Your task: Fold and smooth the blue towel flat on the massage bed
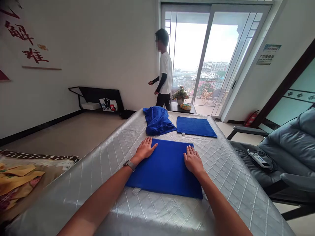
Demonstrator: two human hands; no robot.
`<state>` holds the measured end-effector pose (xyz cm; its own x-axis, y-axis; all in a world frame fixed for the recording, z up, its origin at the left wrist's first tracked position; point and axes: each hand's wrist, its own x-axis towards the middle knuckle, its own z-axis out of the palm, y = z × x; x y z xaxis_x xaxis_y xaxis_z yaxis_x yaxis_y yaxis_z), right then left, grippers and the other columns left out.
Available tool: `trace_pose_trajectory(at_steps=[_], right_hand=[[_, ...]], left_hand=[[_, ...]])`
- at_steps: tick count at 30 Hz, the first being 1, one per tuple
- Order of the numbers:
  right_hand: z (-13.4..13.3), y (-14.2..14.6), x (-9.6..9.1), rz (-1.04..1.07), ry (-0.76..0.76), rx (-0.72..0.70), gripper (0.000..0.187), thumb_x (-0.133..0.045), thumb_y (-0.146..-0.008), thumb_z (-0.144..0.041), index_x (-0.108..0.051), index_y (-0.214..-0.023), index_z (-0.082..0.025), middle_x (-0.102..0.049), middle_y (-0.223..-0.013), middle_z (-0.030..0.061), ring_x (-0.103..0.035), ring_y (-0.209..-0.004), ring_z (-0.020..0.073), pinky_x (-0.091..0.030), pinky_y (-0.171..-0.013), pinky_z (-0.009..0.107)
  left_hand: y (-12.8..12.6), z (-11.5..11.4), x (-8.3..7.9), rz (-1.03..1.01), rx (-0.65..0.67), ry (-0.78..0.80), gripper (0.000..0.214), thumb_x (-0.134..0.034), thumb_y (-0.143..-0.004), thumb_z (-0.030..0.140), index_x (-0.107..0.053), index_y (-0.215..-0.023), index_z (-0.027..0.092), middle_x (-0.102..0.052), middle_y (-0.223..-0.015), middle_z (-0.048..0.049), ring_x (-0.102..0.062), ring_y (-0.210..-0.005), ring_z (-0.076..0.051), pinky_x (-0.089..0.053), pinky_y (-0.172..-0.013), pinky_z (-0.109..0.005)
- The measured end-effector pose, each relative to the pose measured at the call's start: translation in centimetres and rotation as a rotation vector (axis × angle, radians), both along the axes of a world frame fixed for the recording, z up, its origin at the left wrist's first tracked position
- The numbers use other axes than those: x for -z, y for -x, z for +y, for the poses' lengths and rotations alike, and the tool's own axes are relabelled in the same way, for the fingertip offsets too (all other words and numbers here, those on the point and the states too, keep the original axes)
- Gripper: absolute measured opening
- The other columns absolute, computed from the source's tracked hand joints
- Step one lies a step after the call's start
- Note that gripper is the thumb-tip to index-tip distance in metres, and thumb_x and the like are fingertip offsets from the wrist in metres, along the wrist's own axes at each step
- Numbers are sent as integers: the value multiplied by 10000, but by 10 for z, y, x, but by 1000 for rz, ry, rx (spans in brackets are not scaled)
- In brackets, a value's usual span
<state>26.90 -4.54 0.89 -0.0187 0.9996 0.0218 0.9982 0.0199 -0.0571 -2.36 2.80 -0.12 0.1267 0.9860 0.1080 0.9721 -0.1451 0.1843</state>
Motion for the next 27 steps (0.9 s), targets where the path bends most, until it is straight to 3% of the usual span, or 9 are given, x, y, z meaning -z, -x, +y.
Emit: trace_pose_trajectory(at_steps=[5, 8, 11, 15, 19, 22, 27], right_hand=[[-4, 2, 8, 33, 16, 37, 645, -161, -1020, -409, -212, -1571, -77, -178, -1644, 75, -142, -1513, 198, -116, -1221, 374], [-2, 2, 9, 50, 13, 38, 647, -161, -1018, -411, -215, -1571, -80, -179, -1644, 75, -135, -1514, 194, -111, -1221, 373], [-2, 2, 9, 63, 8, 41, 651, -168, -1016, -413, -217, -1570, -73, -184, -1642, 84, -137, -1514, 199, -116, -1222, 379], [-6, -1, 10, 27, -7, 2, 625, -200, -1007, -337, -230, -1564, -55, -179, -1641, 110, -141, -1514, 213, -124, -1222, 383], [-9, -6, 14, -23, -14, -40, 623, -271, -965, -232, -236, -1568, -81, -140, -1650, 97, -122, -1516, 204, -121, -1221, 362], [-6, -6, 16, -11, -16, -32, 609, -248, -990, -287, -244, -1569, -99, -164, -1647, 91, -131, -1515, 202, -130, -1219, 368], [-2, -1, 11, 52, 1, 18, 636, -193, -1014, -382, -225, -1567, -68, -193, -1637, 103, -141, -1513, 202, -131, -1220, 392]], left_hand=[[-1, 0, -8, 80, -26, 11, 813, -178, -1004, 613, -265, -1545, 13, -240, -1611, -181, -205, -1502, -280, -132, -1225, -434], [-15, -8, -16, 136, -11, -95, 792, -192, -1010, 589, -340, -1512, -4, -295, -1586, -208, -233, -1491, -307, -130, -1225, -452], [-55, -27, -22, 92, 179, -191, 765, -152, -1019, 573, -391, -1496, 23, -353, -1569, -185, -261, -1483, -290, -164, -1222, -413], [-131, -56, -18, -12, 555, -147, 741, -79, -1026, 568, -361, -1525, 100, -352, -1584, -117, -271, -1483, -217, -182, -1217, -364], [-173, -67, -10, -100, 597, -53, 780, -37, -1012, 599, -282, -1556, 96, -307, -1601, -121, -237, -1495, -225, -189, -1217, -401], [-164, -64, -5, -132, 566, -14, 801, -26, -1002, 623, -267, -1561, 102, -293, -1605, -120, -214, -1502, -219, -163, -1224, -410], [-104, -60, -5, -82, 461, -4, 819, -51, -989, 662, -309, -1550, 124, -239, -1621, -107, -167, -1512, -220, -127, -1233, -418]])
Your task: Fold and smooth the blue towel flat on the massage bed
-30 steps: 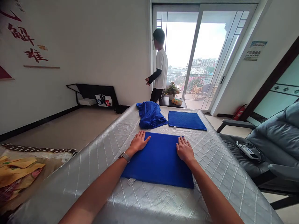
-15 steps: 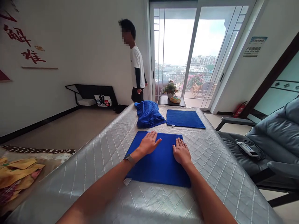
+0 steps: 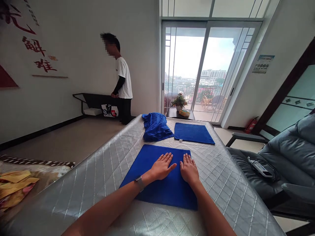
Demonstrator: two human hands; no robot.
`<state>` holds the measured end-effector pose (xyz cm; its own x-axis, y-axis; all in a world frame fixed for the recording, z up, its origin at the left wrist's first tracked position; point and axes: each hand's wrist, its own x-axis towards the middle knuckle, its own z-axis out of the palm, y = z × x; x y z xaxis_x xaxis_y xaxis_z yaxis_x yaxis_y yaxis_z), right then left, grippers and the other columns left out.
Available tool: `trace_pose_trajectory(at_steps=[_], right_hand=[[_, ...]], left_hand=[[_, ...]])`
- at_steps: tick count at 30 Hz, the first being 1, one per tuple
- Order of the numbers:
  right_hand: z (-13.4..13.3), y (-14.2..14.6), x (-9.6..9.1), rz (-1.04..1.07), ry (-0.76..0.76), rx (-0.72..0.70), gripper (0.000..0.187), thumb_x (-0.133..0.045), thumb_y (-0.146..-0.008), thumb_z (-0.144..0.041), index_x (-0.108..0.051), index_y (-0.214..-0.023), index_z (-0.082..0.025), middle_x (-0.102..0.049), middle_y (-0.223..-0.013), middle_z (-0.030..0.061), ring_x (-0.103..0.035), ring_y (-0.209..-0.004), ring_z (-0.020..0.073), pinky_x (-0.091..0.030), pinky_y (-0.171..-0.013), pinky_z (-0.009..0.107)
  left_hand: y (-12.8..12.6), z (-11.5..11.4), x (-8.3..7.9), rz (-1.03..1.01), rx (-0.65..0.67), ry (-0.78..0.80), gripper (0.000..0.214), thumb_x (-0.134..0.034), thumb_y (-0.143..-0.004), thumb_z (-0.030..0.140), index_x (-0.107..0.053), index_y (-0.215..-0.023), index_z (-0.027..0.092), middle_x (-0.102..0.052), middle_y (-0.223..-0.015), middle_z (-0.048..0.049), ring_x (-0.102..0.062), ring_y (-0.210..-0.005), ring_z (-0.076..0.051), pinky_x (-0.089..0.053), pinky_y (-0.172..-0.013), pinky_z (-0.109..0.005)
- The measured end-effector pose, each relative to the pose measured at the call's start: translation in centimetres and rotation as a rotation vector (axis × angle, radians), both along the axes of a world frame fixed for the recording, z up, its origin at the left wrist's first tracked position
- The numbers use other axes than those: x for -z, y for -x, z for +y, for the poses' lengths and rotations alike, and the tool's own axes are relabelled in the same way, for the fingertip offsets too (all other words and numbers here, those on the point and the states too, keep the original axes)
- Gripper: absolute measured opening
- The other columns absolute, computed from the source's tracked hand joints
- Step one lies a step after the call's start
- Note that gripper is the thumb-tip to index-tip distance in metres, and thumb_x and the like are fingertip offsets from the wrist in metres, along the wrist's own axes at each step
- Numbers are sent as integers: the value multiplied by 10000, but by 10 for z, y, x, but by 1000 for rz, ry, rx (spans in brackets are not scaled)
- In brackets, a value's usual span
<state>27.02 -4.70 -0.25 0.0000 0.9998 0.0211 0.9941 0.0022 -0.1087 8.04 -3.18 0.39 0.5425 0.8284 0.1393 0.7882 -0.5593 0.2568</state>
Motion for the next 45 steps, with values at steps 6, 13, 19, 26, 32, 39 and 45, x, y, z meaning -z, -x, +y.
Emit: trace_pose_trajectory(at_steps=[6, 13, 19, 26, 32, 39, 45], right_hand=[[-4, 3, -4, -3, 8, 10, 631, -165, -1016, -378, -219, -1569, -78, -190, -1639, 73, -133, -1514, 191, -121, -1222, 384], [-6, 8, -12, -82, -26, 10, 611, -189, -1008, -330, -268, -1552, -64, -235, -1623, 91, -177, -1506, 215, -160, -1218, 423], [-34, 13, -21, -167, -161, -106, 585, -240, -989, -287, -382, -1509, -60, -318, -1581, 134, -202, -1498, 239, -97, -1229, 457], [-70, 9, 0, -64, -4, -73, 650, -223, -1000, -452, -272, -1559, -125, -199, -1624, 57, -149, -1506, 209, -169, -1226, 419], [-72, 7, 6, -33, -49, -67, 639, -214, -1002, -426, -270, -1561, -123, -219, -1627, 72, -152, -1509, 208, -152, -1229, 433], [-73, 2, 8, -113, -11, -119, 615, -282, -970, -315, -299, -1556, -130, -242, -1621, 76, -167, -1506, 210, -175, -1224, 413], [-72, 7, 3, -69, -11, -72, 653, -179, -1004, -424, -233, -1569, -101, -189, -1633, 54, -151, -1509, 191, -151, -1229, 407]], left_hand=[[91, 2, 0, 111, -235, 23, 821, -77, -991, 666, -278, -1559, 107, -205, -1627, -112, -151, -1514, -245, -119, -1231, -441], [130, -5, 3, 115, -303, 42, 852, -111, -990, 677, -238, -1561, 58, -161, -1630, -147, -130, -1515, -259, -147, -1225, -430], [127, -4, 7, 89, -306, 12, 829, -137, -994, 662, -282, -1551, 65, -193, -1621, -156, -157, -1509, -272, -180, -1218, -444], [114, 4, -8, 178, -360, 31, 853, -216, -969, 675, -362, -1516, 37, -279, -1587, -195, -210, -1491, -328, -169, -1217, -463], [21, -28, -24, 60, -15, 0, 841, -65, -987, 653, -332, -1538, 76, -297, -1592, -160, -218, -1496, -287, -190, -1213, -439], [-35, -59, -6, -67, 317, -21, 770, -81, -1016, 617, -205, -1577, 104, -213, -1626, -114, -158, -1513, -193, -141, -1224, -356], [56, -38, -7, 16, 88, 15, 786, -90, -1003, 654, -277, -1563, 135, -227, -1623, -95, -160, -1513, -195, -86, -1232, -361]])
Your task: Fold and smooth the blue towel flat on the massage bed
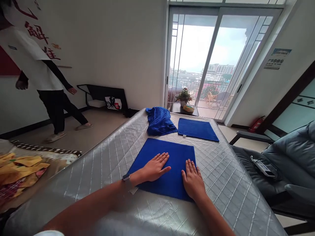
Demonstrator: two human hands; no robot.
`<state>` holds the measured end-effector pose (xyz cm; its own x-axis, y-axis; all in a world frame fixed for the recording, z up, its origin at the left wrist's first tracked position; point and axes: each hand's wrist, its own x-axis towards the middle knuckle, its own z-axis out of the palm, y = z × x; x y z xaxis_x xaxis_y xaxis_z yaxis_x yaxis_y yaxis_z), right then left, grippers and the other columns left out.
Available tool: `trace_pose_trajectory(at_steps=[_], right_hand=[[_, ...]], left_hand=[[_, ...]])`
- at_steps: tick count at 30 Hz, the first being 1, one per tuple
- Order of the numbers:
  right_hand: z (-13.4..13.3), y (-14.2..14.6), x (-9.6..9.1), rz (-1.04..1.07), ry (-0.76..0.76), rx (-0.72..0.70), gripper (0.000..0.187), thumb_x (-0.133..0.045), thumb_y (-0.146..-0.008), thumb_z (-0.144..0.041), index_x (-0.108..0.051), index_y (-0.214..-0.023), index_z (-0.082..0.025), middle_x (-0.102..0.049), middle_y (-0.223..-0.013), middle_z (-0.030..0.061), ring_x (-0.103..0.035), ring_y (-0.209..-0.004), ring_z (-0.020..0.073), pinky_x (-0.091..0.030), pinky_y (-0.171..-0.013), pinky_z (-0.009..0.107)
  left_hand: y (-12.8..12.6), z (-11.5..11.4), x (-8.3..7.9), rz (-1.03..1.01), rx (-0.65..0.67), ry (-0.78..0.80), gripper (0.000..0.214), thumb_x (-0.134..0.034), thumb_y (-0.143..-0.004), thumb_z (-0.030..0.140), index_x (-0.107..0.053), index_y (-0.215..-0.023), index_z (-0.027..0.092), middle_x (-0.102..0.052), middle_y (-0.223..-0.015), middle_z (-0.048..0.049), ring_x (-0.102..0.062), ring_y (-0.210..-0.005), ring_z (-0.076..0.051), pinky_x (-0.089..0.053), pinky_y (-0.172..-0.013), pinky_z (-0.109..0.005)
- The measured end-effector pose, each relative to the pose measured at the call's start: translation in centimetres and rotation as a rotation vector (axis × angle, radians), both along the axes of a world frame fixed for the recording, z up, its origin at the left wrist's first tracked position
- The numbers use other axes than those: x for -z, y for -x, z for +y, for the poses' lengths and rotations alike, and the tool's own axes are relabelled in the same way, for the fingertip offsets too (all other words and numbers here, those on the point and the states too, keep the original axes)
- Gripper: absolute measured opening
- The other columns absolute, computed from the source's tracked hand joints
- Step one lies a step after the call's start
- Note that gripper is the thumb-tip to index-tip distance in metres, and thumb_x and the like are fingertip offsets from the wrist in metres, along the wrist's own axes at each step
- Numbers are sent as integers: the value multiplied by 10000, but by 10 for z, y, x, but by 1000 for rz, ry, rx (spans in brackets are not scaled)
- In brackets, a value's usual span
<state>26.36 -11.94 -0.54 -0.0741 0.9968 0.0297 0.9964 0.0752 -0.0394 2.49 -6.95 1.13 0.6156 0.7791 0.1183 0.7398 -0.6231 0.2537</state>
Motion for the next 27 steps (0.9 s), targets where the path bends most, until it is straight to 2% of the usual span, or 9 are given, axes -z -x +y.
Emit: trace_pose_trajectory(at_steps=[5, 9, 13, 17, 22, 24, 27], right_hand=[[-1, -5, 6, 32, -32, -28, 654, -184, -998, -426, -267, -1562, -105, -209, -1629, 59, -144, -1511, 194, -149, -1231, 419], [-2, -6, 3, 9, -43, -36, 648, -188, -995, -415, -295, -1554, -105, -237, -1621, 71, -161, -1508, 201, -142, -1233, 429], [-15, -8, -5, -33, -75, -62, 634, -210, -996, -414, -363, -1526, -101, -292, -1599, 89, -204, -1498, 213, -152, -1231, 453], [-50, -14, -3, 6, -126, -110, 642, -195, -1012, -467, -381, -1518, -119, -312, -1590, 90, -203, -1497, 227, -194, -1222, 487], [-82, -17, 7, 121, -34, -83, 671, -162, -1019, -515, -293, -1548, -123, -258, -1611, 76, -195, -1497, 207, -228, -1224, 447], [-84, -16, 8, 149, -11, -76, 670, -165, -1020, -513, -269, -1553, -121, -229, -1620, 72, -170, -1502, 203, -223, -1227, 444], [-82, -16, 9, 139, -9, -69, 665, -163, -1021, -503, -264, -1552, -116, -209, -1624, 69, -153, -1504, 204, -208, -1231, 448]], left_hand=[[80, -3, 2, 74, -222, 33, 782, -109, -1003, 659, -225, -1577, 142, -177, -1638, -75, -141, -1516, -200, -107, -1231, -365], [104, -15, 8, 82, -266, 33, 807, -108, -1002, 662, -203, -1576, 103, -139, -1643, -101, -129, -1518, -199, -89, -1234, -353], [104, -20, 10, 74, -264, 22, 812, -125, -1003, 663, -216, -1571, 91, -144, -1640, -113, -126, -1518, -210, -95, -1237, -363], [105, -21, 8, 69, -248, 22, 813, -154, -1004, 661, -219, -1569, 80, -150, -1637, -123, -147, -1514, -227, -121, -1240, -387], [96, -25, -8, 112, -281, 25, 849, -192, -986, 694, -262, -1557, 68, -162, -1624, -144, -158, -1509, -268, -143, -1235, -436], [79, -31, -18, 98, -216, 37, 826, -176, -995, 679, -262, -1559, 82, -166, -1623, -138, -159, -1508, -258, -159, -1231, -425], [35, -46, -30, 41, 25, 33, 764, -157, -1016, 641, -249, -1568, 121, -181, -1626, -108, -149, -1511, -214, -160, -1229, -375]])
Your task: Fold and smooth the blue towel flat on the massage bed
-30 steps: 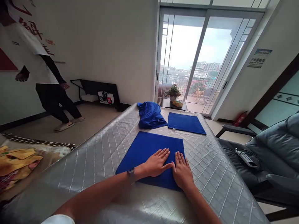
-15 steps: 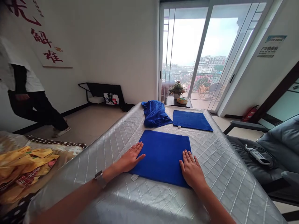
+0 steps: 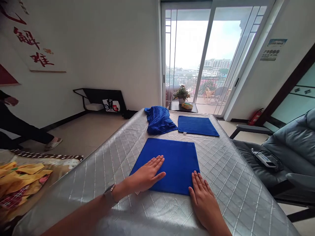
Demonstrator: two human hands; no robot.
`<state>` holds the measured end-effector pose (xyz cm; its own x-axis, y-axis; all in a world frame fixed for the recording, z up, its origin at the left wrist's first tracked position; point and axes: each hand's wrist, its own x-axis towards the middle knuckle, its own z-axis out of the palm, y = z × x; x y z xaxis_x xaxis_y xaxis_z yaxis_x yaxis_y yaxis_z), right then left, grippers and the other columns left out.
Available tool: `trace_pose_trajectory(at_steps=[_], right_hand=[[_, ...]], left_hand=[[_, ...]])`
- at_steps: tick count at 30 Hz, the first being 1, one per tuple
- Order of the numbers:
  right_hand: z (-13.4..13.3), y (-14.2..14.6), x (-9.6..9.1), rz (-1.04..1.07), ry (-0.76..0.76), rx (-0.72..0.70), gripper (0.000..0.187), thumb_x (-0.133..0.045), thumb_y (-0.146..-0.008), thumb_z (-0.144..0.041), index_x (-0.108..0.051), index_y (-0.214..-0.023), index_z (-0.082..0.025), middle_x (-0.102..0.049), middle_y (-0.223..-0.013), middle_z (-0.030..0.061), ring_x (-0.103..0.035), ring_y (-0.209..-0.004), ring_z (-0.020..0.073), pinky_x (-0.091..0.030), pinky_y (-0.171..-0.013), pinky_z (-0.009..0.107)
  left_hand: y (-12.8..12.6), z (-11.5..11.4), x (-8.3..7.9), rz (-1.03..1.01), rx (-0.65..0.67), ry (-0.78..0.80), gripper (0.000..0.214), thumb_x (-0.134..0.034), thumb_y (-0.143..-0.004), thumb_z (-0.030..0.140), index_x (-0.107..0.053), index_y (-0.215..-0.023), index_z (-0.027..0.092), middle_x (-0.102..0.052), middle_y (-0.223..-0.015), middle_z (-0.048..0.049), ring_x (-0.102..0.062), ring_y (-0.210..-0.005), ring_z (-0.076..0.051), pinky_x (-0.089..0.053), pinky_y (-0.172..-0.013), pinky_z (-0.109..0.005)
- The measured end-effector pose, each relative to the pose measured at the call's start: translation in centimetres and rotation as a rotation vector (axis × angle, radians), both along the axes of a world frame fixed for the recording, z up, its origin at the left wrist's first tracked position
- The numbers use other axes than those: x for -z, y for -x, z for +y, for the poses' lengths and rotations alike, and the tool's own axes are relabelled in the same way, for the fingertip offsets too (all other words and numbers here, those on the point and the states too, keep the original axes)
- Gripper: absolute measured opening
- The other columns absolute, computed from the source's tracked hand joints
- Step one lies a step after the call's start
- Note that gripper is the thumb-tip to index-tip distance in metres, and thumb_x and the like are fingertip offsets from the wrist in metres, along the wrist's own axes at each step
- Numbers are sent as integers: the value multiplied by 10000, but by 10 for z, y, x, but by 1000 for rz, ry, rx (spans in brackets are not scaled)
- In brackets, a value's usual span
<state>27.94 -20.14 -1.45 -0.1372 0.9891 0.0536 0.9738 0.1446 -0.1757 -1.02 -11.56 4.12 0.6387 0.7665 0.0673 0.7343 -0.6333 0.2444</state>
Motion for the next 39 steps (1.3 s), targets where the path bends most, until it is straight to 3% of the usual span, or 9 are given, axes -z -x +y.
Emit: trace_pose_trajectory(at_steps=[3, 5, 9, 15, 21, 24, 32, 39], right_hand=[[2, -1, 3, -27, -9, -6, 678, -163, -1018, -511, -263, -1551, -105, -212, -1620, 76, -161, -1502, 210, -209, -1229, 449], [1, -3, 6, -46, -15, -12, 692, -165, -1013, -524, -264, -1551, -99, -215, -1618, 79, -169, -1500, 213, -217, -1227, 450], [-1, -2, 9, -64, -44, -5, 692, -179, -1012, -515, -280, -1546, -86, -229, -1612, 88, -187, -1497, 217, -229, -1222, 455], [-3, -1, 13, -56, -87, 8, 671, -189, -1011, -482, -299, -1542, -86, -253, -1607, 87, -210, -1493, 216, -238, -1219, 463], [-3, -2, 13, -23, -118, 12, 684, -169, -1008, -493, -300, -1545, -90, -280, -1604, 92, -232, -1488, 212, -245, -1218, 458], [-4, -1, 11, -36, -127, 17, 693, -159, -1004, -506, -323, -1539, -98, -295, -1599, 92, -248, -1484, 213, -252, -1216, 461], [-1, -10, 7, -146, -62, -20, 714, -157, -990, -539, -363, -1525, -112, -310, -1590, 92, -274, -1474, 226, -272, -1204, 473], [44, -4, -36, -174, 22, -95, 688, -211, -994, -556, -349, -1537, -157, -299, -1596, 60, -247, -1485, 216, -225, -1220, 448]], left_hand=[[-49, -15, -2, -75, 224, -36, 760, -180, -1017, 639, -238, -1571, 122, -189, -1628, -103, -120, -1515, -192, -116, -1234, -337], [-75, -21, 3, -109, 299, -56, 772, -185, -1016, 640, -234, -1568, 102, -198, -1626, -115, -114, -1516, -196, -96, -1236, -336], [-91, -25, 16, -119, 322, -62, 778, -195, -1016, 639, -192, -1577, 100, -190, -1627, -121, -121, -1516, -212, -97, -1237, -359], [-40, -27, 24, -51, 235, -31, 735, -221, -1026, 616, -55, -1597, 185, -105, -1644, -66, -88, -1519, -207, -91, -1239, -367], [33, -31, 37, 50, -134, -26, 730, -246, -1023, 617, 12, -1587, 231, -94, -1643, -63, -141, -1513, -240, -157, -1228, -423], [55, -35, 45, 51, -204, -56, 715, -257, -1029, 601, 34, -1580, 251, -104, -1646, -51, -160, -1511, -238, -175, -1225, -420], [57, -44, 51, 22, -264, -111, 714, -275, -1026, 600, -36, -1592, 235, -161, -1645, -51, -187, -1507, -239, -192, -1223, -415], [55, -44, 46, 5, -255, -84, 713, -262, -1025, 604, -82, -1595, 215, -176, -1641, -69, -204, -1503, -250, -201, -1218, -430]])
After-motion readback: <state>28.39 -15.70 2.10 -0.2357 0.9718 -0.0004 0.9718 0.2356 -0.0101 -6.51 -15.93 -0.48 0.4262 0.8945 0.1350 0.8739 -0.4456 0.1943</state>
